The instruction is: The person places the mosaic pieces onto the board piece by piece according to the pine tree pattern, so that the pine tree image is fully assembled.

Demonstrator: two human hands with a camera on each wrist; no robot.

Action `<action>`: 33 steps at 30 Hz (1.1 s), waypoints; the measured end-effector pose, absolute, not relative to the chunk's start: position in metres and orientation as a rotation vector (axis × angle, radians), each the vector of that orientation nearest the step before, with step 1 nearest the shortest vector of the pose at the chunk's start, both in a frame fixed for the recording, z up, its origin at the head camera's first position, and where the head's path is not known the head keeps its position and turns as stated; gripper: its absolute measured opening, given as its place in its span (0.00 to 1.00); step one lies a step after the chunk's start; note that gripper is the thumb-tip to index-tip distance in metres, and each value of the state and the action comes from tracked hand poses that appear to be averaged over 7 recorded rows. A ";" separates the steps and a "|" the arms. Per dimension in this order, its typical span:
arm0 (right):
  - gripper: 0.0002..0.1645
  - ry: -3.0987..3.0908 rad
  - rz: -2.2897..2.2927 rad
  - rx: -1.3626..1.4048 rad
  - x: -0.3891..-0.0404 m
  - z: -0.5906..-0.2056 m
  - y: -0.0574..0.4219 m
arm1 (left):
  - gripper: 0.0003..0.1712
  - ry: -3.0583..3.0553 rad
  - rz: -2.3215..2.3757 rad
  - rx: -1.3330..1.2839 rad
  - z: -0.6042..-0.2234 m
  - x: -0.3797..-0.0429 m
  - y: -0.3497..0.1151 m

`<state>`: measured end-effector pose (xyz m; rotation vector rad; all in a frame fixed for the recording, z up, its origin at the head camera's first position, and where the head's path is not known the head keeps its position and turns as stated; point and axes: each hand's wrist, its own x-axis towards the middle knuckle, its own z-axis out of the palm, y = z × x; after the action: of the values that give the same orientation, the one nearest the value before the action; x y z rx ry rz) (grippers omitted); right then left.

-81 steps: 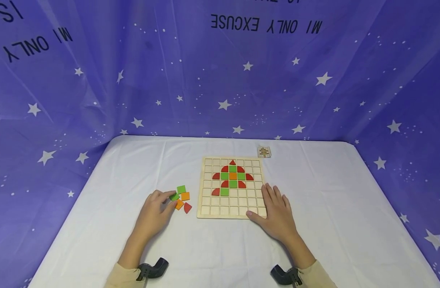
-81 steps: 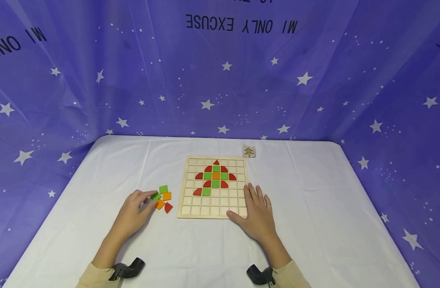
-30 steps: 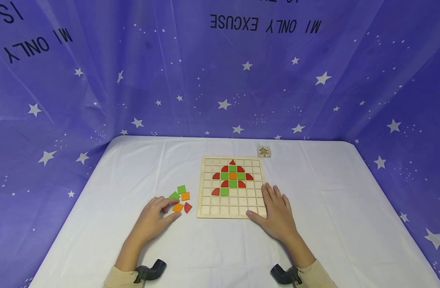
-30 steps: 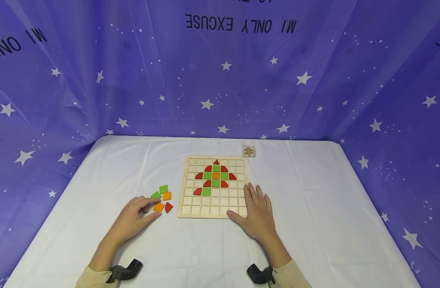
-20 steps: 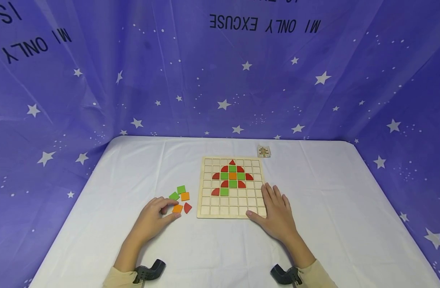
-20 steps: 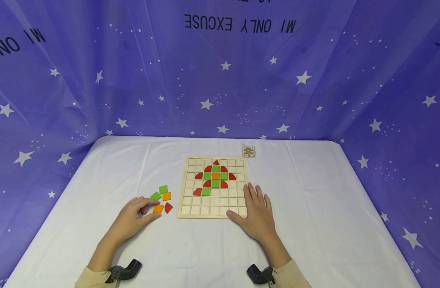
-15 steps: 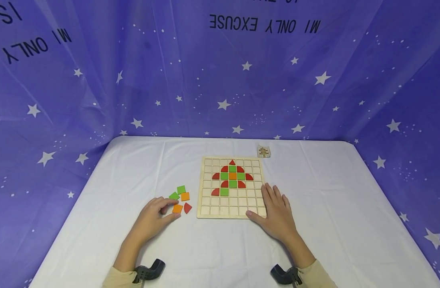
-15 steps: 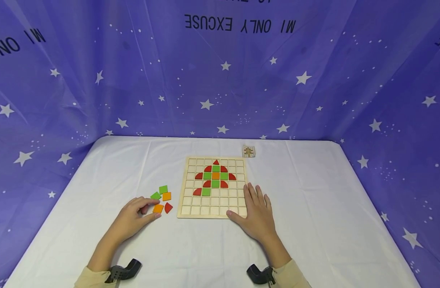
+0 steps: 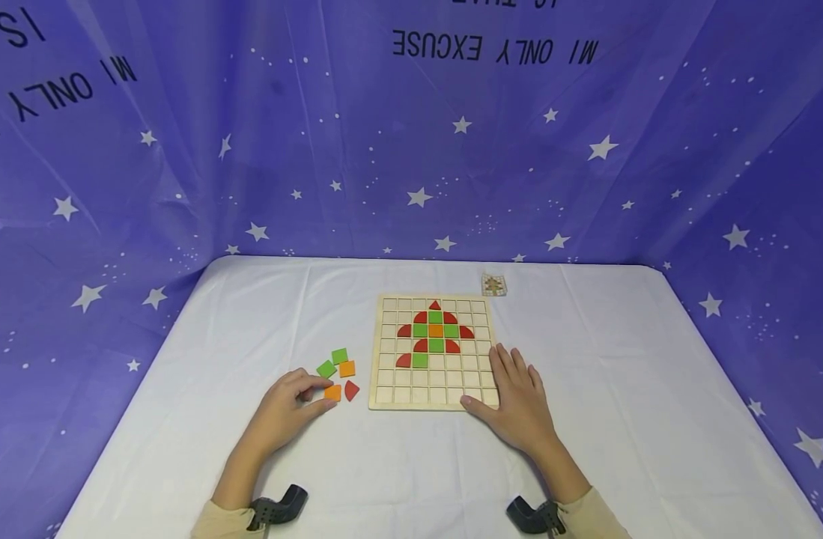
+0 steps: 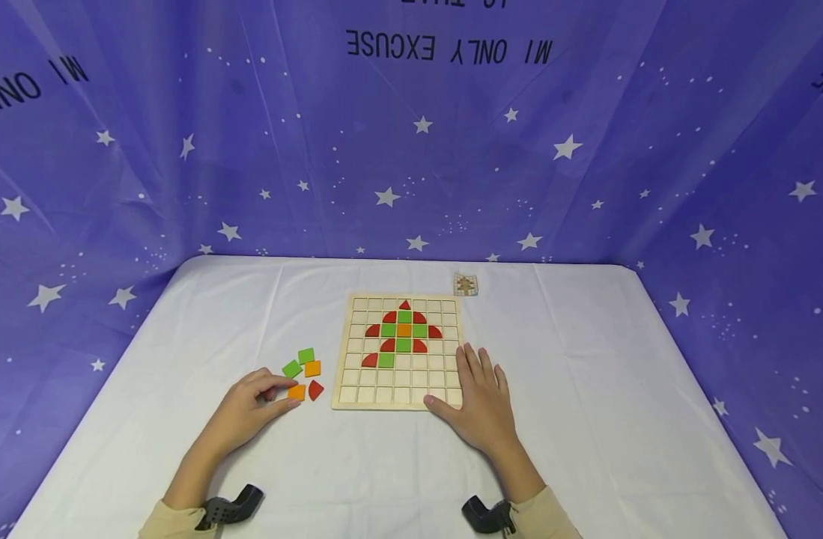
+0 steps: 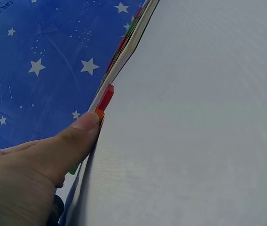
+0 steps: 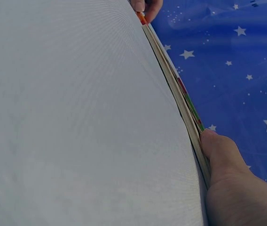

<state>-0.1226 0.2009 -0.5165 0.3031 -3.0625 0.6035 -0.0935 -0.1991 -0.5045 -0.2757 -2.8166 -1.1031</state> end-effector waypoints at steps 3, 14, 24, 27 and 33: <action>0.67 -3.065 0.600 0.301 -0.123 -0.517 0.201 | 0.16 -2.774 -1.122 -0.281 -0.503 -0.095 -0.195; 0.66 -3.064 0.585 0.301 -0.123 -0.517 0.201 | 0.15 -2.746 -1.159 -0.404 -0.490 -0.112 -0.142; 0.66 -3.080 0.578 0.296 -0.123 -0.516 0.201 | 0.18 -2.806 -0.975 -0.536 -0.484 -0.140 -0.082; 0.66 -3.077 0.573 0.297 -0.123 -0.516 0.200 | 0.17 -2.822 -0.948 -0.568 -0.486 -0.147 -0.069; 0.66 -3.075 0.572 0.301 -0.123 -0.517 0.201 | 0.18 -2.867 -0.866 -0.602 -0.489 -0.154 -0.053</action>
<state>-0.1233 0.2006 -0.5166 0.3009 -3.0746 0.5725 -0.1539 -0.0531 -0.4894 -0.6024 -2.8667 -0.8664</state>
